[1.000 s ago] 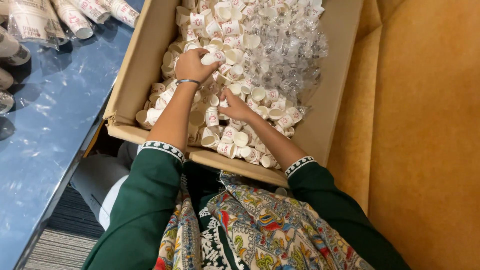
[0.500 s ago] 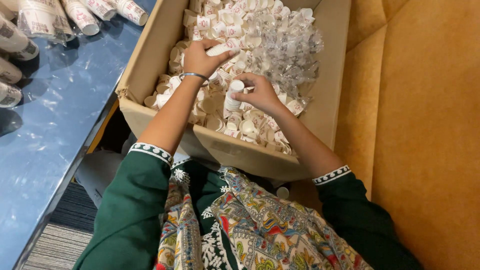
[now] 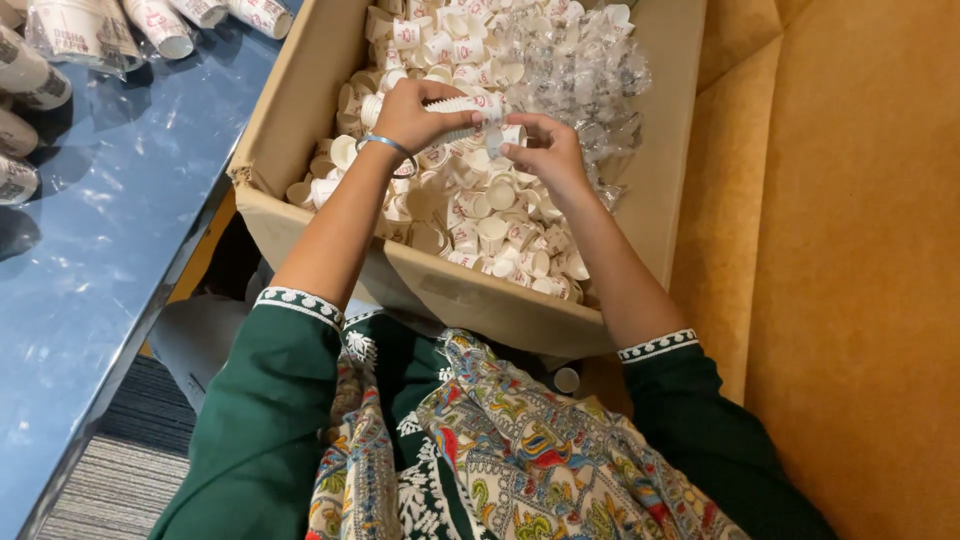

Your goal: Removing paper cups from plastic wrap and sorting them into a cardboard box.

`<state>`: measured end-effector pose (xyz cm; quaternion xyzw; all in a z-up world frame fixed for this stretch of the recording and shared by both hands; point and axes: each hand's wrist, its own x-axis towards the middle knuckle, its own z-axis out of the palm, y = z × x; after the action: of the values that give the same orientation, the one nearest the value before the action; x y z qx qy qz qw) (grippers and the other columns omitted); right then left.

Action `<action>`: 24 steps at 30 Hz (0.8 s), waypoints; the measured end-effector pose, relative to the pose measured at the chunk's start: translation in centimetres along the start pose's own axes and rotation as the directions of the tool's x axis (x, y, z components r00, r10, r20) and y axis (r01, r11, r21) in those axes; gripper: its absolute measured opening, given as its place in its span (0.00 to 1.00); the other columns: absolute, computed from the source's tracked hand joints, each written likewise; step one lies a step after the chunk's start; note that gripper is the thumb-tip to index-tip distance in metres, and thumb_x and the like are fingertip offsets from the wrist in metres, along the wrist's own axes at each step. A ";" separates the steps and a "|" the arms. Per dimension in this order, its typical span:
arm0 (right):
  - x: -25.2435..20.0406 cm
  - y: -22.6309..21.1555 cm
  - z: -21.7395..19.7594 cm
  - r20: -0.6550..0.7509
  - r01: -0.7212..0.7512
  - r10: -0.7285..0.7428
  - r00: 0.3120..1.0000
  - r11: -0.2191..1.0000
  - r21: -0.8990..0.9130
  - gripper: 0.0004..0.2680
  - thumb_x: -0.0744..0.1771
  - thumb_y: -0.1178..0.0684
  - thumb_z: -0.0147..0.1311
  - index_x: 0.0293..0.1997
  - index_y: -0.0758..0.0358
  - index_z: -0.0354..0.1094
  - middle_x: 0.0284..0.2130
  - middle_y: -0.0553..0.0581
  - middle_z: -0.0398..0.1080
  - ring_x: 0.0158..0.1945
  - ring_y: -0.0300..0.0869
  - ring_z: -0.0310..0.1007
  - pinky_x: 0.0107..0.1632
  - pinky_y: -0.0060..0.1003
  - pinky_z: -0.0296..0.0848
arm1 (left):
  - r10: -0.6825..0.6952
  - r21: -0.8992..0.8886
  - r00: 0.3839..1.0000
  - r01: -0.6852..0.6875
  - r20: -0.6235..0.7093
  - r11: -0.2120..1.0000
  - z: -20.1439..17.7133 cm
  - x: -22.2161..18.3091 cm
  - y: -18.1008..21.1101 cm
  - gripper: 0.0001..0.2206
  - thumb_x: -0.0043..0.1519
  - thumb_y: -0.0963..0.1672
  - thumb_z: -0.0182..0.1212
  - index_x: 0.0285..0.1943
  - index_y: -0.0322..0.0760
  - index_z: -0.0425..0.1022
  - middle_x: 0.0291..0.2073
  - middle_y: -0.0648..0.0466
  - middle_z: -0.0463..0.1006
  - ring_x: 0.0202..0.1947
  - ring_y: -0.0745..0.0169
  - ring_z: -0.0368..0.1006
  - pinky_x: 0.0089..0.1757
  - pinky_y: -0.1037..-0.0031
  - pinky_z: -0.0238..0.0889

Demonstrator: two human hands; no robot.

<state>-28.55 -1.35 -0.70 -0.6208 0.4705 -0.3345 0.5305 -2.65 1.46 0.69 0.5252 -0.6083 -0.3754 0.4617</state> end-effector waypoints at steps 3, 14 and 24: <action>-0.3 -1.4 -0.1 -0.049 -0.030 0.038 0.998 0.987 0.155 0.16 0.65 0.62 0.62 0.58 0.63 0.68 0.41 0.51 0.77 0.40 0.36 0.78 0.37 0.30 0.76 | -0.007 -0.026 1.000 0.007 -0.006 1.000 0.2 0.6 -1.2 0.20 0.52 0.52 0.78 0.44 0.34 0.85 0.37 0.51 0.86 0.37 0.66 0.81 0.44 0.75 0.71; 0.0 -0.8 1.0 -0.034 0.184 -0.184 0.982 0.913 0.363 0.15 0.70 0.56 0.58 0.62 0.61 0.59 0.47 0.54 0.74 0.43 0.37 0.74 0.38 0.31 0.75 | -0.026 -0.007 0.976 0.028 0.216 1.000 2.2 1.1 -3.8 0.25 0.61 0.55 0.68 0.51 0.29 0.78 0.36 0.49 0.82 0.36 0.64 0.77 0.39 0.70 0.71; 0.4 0.5 1.5 0.169 -0.009 -0.048 0.984 0.947 0.321 0.15 0.71 0.51 0.54 0.65 0.60 0.61 0.48 0.54 0.72 0.47 0.37 0.74 0.44 0.36 0.77 | 0.001 0.039 0.951 -0.014 0.311 0.999 1.3 0.1 -1.7 0.27 0.57 0.58 0.69 0.50 0.32 0.82 0.32 0.50 0.82 0.35 0.60 0.77 0.40 0.70 0.69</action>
<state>-27.18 -1.17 -1.58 -0.5577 0.3554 -0.3559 0.6603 -3.42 1.00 -1.22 0.4667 -0.6827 -0.4392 0.3509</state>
